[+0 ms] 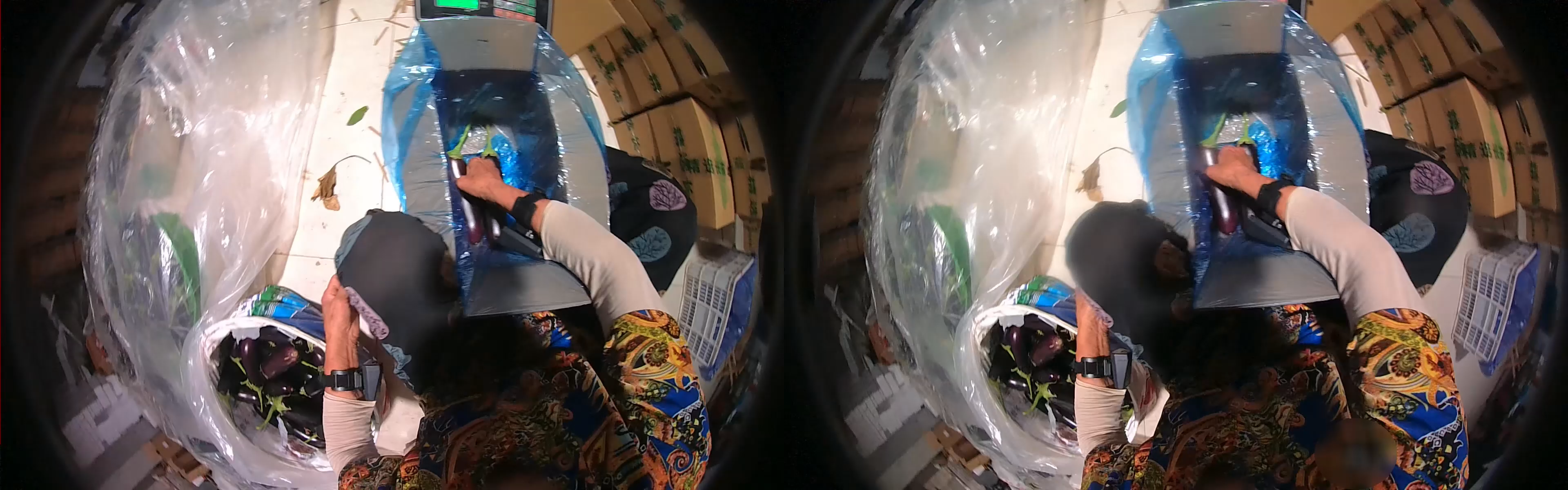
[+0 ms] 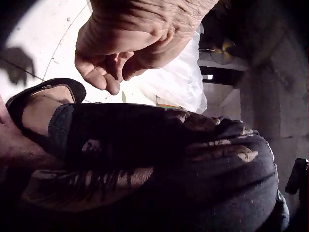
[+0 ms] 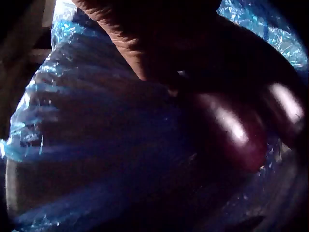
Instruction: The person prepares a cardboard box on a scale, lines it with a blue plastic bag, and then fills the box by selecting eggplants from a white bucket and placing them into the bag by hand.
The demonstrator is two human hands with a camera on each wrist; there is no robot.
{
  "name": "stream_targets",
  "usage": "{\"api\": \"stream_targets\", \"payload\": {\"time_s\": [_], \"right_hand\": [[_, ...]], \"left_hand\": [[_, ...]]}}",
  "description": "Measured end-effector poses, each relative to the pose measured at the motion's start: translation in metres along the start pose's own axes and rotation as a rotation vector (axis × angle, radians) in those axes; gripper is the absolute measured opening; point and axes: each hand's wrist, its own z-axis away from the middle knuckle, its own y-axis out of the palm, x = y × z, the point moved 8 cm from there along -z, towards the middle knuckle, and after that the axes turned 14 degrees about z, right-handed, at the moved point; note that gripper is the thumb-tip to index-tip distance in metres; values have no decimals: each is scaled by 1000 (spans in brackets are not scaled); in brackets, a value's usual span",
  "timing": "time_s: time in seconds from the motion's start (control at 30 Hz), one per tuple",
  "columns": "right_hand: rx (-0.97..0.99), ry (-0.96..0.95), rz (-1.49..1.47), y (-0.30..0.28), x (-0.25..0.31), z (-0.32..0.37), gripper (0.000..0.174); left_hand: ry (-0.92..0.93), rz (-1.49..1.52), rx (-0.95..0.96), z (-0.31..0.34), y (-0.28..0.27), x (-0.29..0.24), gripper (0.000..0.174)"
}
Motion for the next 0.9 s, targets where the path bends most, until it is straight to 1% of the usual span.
{"api": "stream_targets", "payload": {"time_s": [0.03,0.07,0.1,0.17,0.2,0.23,0.27,0.3,0.37,0.43,0.47,0.53,0.57,0.6,0.63,0.67,0.73,0.77,0.8,0.83,0.87,0.9], "right_hand": [[-12,-6,32,-1,0,1,48],[-26,-60,66,-4,2,-1,48],[-33,-123,103,-3,7,-3,48],[-1,-115,60,1,11,-7,47],[10,-141,33,4,15,-6,46],[11,-141,7,2,9,-6,46],[-27,-101,92,2,8,-10,45],[-41,-128,129,8,7,-16,46],[-34,-56,89,0,8,-1,45],[-25,-37,95,-8,7,6,45],[27,-62,96,-5,6,2,49],[63,-126,233,-10,13,0,53],[36,-163,207,-5,9,-9,53],[160,-157,10,-28,23,24,43],[23,-190,91,6,-7,-24,53],[126,-171,44,-11,-2,-8,49],[-18,-461,107,-27,8,-5,43],[-103,-599,145,-34,11,-2,39],[-27,-584,64,-37,5,-8,32],[24,-586,92,-46,4,-3,26],[-36,-734,164,-48,1,-10,26],[-77,-769,154,-53,3,-6,25]], "left_hand": [[25,-11,75,0,5,3,32],[24,-12,164,3,10,9,32],[23,96,104,9,3,16,26],[-6,-107,4,14,-12,16,19],[-11,-54,-84,44,24,-2,14],[-22,-33,-111,43,16,-1,14],[-42,-17,-120,39,6,5,14],[-21,-24,-87,36,3,7,14],[45,-9,-3,32,-3,7,15],[53,38,61,31,-11,10,18],[41,25,82,29,-10,14,19],[39,-2,60,39,-30,10,22],[74,-65,53,43,-33,5,25],[66,-75,40,46,-37,4,26],[92,-63,13,55,-36,2,26],[123,-42,94,61,-38,1,31],[89,-4,78,71,-43,4,33],[128,111,138,70,-55,14,35],[126,133,149,79,-57,14,36],[119,113,148,81,-52,22,36],[138,58,137,88,-56,22,34],[151,2,133,98,-56,19,33]]}}
